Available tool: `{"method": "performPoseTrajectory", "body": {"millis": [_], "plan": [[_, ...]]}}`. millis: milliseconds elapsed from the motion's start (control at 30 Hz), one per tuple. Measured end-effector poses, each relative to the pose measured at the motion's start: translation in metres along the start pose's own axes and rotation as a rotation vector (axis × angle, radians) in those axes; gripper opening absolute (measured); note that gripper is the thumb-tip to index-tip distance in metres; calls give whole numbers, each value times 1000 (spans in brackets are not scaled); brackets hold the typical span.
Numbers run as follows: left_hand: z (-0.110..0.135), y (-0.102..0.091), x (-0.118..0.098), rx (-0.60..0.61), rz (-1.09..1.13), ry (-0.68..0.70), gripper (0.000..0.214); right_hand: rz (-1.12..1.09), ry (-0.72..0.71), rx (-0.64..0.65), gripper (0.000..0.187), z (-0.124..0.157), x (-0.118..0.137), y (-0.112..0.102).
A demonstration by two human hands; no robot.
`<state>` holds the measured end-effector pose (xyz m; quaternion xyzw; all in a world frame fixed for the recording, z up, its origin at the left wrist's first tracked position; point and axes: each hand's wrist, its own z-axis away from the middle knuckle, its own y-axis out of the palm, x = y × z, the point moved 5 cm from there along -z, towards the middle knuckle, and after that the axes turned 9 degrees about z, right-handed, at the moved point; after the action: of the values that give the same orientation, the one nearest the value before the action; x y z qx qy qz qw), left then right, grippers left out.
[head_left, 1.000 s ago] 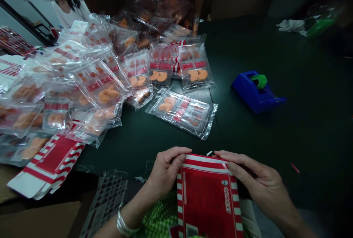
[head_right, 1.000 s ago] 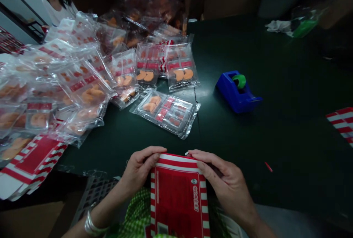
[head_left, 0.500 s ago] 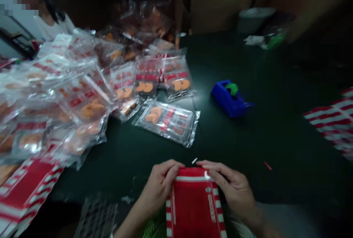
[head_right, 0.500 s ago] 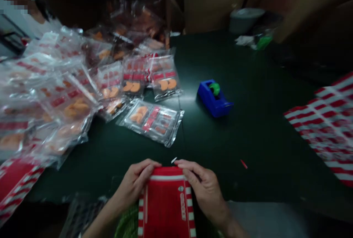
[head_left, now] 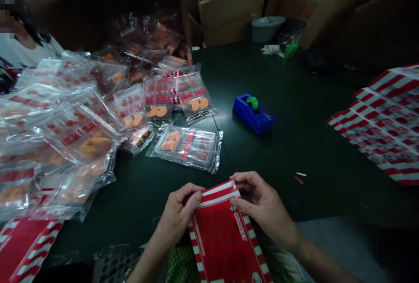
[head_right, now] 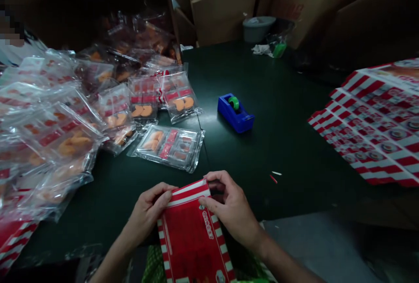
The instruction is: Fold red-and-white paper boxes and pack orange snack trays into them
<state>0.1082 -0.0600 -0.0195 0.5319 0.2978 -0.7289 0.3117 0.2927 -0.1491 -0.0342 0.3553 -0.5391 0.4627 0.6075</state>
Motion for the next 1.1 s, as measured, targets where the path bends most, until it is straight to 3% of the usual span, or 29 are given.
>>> {"method": "performPoseTrajectory", "body": {"millis": [167, 367, 500, 667, 733, 833, 900, 967, 1033, 1100], "plan": [[-9, -6, -3, 137, 104, -69, 29, 52, -43, -14, 24, 1, 11, 2], [-9, -8, -2, 155, 55, -56, 24, 99, -51, 18, 19, 4, 9, -2], [-7, -9, -9, 247, -4, -12, 25, 145, -31, 152, 38, -2, 13, -6], [-6, -16, -5, 249, 14, -38, 24, 277, -195, 337, 18, -8, 21, -1], [-1, -14, 3, 159, 65, -44, 25, 229, -161, 285, 11, -10, 16, -1], [13, -5, 15, -141, 88, 30, 29, 191, -89, 137, 14, -9, 7, -6], [22, 1, 23, -304, 76, 53, 32, 179, -64, 140, 18, -9, 5, -12], [25, 5, 30, -376, 83, 38, 36, 200, -72, 125, 19, -18, 9, -29], [20, 3, 34, -417, 87, 34, 41, 249, -98, -105, 26, -38, 18, -66], [13, -2, 33, -441, 84, 55, 47, 287, -113, -437, 43, -62, 27, -111]]}}
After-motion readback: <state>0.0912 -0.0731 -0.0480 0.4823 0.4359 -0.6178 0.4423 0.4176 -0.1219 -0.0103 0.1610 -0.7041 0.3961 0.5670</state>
